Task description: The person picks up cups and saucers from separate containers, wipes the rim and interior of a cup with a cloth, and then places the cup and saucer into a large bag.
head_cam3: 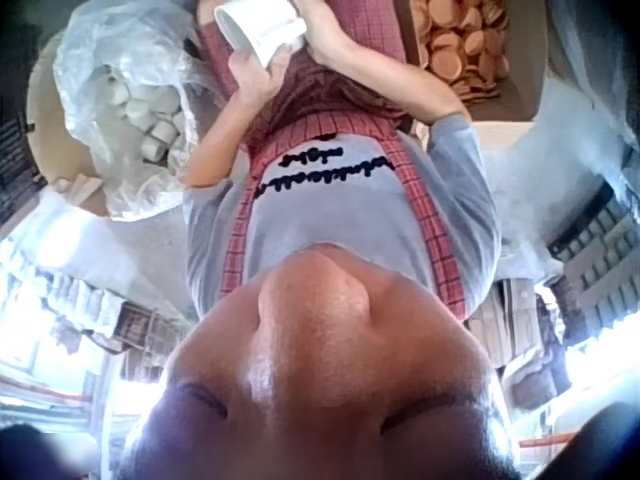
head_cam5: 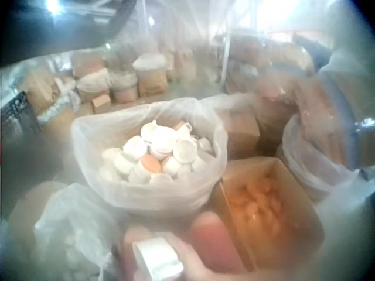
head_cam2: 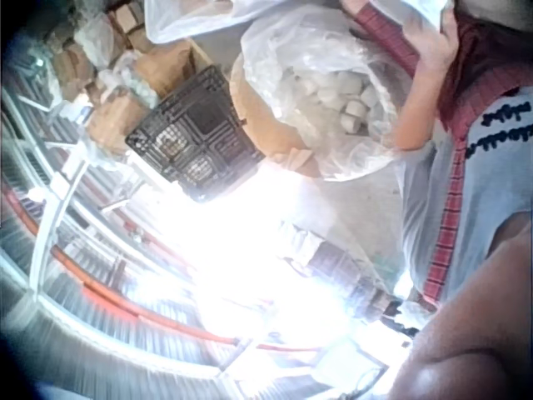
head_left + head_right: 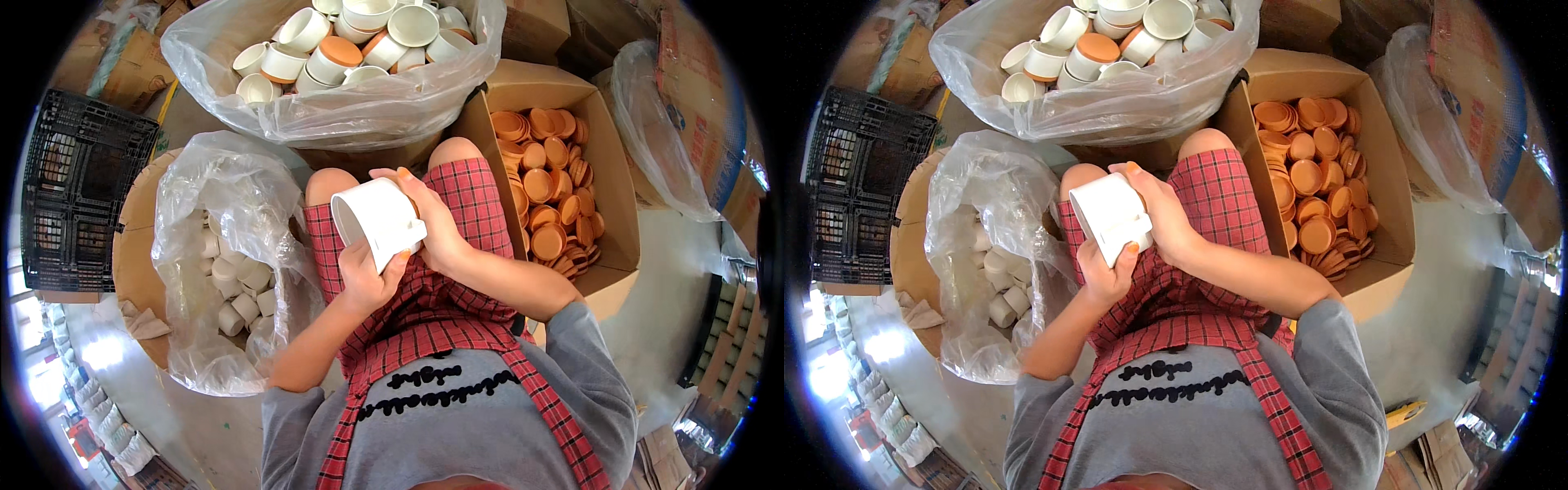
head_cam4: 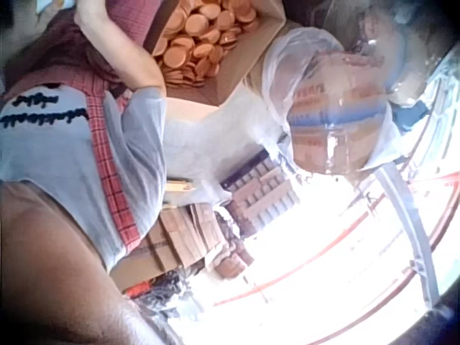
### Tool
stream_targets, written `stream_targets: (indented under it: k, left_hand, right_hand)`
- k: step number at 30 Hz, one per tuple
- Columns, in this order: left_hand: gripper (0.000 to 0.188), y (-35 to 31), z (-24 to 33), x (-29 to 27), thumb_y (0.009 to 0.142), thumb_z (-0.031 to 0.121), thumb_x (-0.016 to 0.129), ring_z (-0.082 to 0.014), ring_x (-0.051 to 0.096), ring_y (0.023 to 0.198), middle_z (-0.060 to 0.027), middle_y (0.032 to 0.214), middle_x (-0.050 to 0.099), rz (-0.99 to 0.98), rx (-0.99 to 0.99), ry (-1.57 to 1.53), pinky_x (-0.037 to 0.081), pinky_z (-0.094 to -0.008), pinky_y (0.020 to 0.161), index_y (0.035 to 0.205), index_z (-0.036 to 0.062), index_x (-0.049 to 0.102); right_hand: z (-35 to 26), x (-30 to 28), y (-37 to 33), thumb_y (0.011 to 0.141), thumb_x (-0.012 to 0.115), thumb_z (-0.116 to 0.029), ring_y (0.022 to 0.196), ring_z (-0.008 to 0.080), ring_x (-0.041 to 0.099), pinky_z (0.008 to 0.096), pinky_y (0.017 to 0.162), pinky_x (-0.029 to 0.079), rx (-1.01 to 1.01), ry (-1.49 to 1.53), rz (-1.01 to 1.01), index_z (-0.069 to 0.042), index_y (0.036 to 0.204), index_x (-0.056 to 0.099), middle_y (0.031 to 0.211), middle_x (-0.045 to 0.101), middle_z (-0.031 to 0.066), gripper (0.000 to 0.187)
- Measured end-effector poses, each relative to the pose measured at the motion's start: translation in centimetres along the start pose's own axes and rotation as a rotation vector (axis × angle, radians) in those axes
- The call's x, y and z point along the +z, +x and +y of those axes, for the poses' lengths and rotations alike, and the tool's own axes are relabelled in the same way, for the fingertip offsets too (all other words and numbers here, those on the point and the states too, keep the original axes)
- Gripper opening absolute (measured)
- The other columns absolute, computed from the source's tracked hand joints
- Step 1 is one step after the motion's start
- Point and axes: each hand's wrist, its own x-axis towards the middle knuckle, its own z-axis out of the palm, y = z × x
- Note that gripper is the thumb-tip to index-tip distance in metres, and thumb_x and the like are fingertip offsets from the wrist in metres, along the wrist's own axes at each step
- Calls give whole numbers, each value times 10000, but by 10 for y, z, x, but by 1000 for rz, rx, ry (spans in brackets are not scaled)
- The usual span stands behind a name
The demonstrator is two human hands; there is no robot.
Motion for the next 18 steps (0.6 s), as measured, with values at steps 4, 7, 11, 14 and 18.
stream_targets:
  k: [4, 7, 11, 14, 18]
  left_hand:
    - [195, 3, 1, 4, 867, 145, 566, -293, 626, 580, -147, 731, 639, 142, -53, -75, 482, -358, 538, 919, -32, 629]
    - [191, 3, 2, 3, 867, 142, 567, -283, 629, 592, -145, 730, 641, 211, -102, -118, 480, -356, 543, 900, -34, 634]
    - [243, 0, 5, 2, 872, 185, 569, -306, 641, 642, -175, 774, 643, 70, -121, -10, 492, -359, 597, 927, -45, 625]
    - [188, -16, -3, -5, 827, 155, 638, -299, 609, 572, -136, 707, 619, -161, 16, 66, 485, -383, 533, 871, -26, 614]
    - [192, -15, 3, -15, 812, 168, 653, -278, 597, 560, -111, 681, 600, -308, 67, 145, 478, -383, 515, 853, -14, 607]
  right_hand:
    - [-2, 6, 2, 950, 397, -452, 979, 143, 563, 270, 864, 444, -204, -132, -12, -12, 1283, 471, 1078, 589, 78, 556]
    - [-1, 10, 6, 944, 411, -462, 991, 138, 558, 264, 869, 436, -278, -200, -11, -5, 1295, 459, 1096, 588, 79, 578]
    - [10, -6, 11, 953, 389, -432, 992, 163, 570, 289, 881, 439, -101, -77, -67, -22, 1257, 491, 1081, 601, 83, 521]
    - [26, -23, 4, 953, 372, -408, 992, 175, 579, 317, 881, 449, 156, 36, -78, -50, 1193, 534, 1069, 613, 78, 460]
    - [41, -30, -8, 937, 409, -415, 950, 199, 590, 346, 856, 462, 330, 106, 55, -69, 1104, 575, 1028, 624, 76, 418]
